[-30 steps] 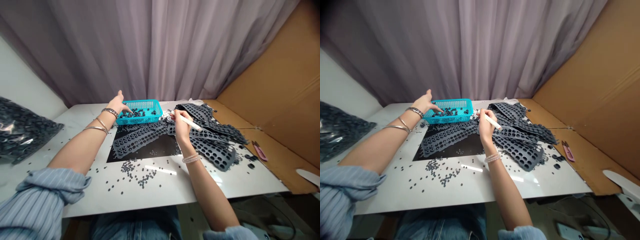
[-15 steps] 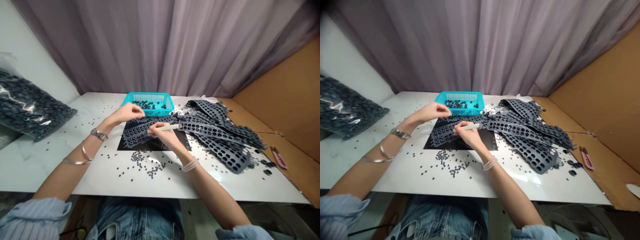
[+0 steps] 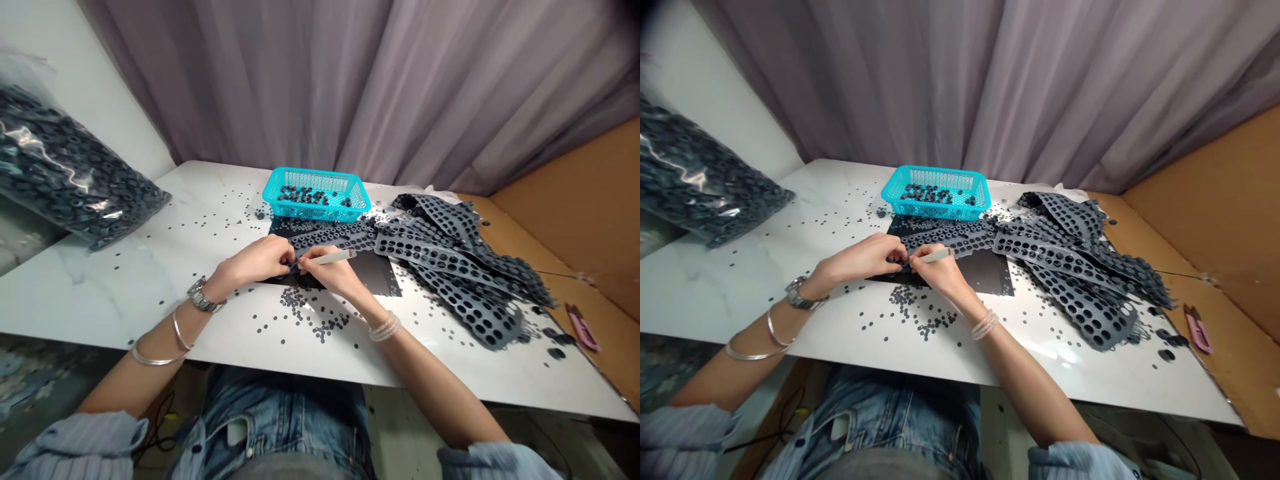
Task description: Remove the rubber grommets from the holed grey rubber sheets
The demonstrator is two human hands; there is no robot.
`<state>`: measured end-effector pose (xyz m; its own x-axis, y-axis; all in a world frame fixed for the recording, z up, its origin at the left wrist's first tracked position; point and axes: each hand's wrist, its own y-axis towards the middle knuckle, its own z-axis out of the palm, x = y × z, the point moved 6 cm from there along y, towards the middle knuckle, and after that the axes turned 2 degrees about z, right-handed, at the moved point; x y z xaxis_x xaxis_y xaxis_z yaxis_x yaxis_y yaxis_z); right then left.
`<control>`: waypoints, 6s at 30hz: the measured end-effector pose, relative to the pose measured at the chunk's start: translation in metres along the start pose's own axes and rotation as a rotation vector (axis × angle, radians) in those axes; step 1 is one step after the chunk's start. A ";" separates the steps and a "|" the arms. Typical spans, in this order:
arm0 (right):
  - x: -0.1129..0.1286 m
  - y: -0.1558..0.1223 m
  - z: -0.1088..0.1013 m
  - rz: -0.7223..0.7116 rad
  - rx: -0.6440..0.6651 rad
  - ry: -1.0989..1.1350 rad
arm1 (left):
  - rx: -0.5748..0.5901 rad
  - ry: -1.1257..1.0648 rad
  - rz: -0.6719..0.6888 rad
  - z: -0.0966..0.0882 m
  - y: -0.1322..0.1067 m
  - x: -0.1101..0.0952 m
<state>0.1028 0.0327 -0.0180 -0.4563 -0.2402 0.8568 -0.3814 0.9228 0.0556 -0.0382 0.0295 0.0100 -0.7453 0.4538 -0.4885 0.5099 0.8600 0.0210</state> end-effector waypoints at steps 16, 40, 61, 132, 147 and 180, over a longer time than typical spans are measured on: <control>0.021 -0.008 0.003 -0.014 -0.069 -0.185 | 0.018 -0.058 -0.042 -0.003 0.002 0.003; -0.010 0.005 -0.006 0.070 -0.136 0.297 | -0.305 -1.665 -0.380 0.000 0.003 0.051; -0.007 0.005 0.000 0.036 -0.089 0.154 | -0.311 -0.751 -0.223 -0.011 0.000 0.040; 0.002 0.002 0.011 0.077 0.027 0.195 | -0.163 -0.660 -0.242 -0.016 -0.007 0.033; 0.018 -0.003 0.011 -0.075 0.040 -0.064 | -0.008 -0.011 -0.063 -0.001 -0.012 0.018; 0.001 0.008 0.013 0.114 -0.055 0.254 | -0.282 -1.739 -0.365 -0.005 -0.005 0.052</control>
<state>0.0891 0.0357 -0.0232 -0.2746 -0.0571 0.9599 -0.2918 0.9561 -0.0266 -0.0820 0.0501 -0.0115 0.5618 -0.3280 -0.7595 0.2205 0.9442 -0.2446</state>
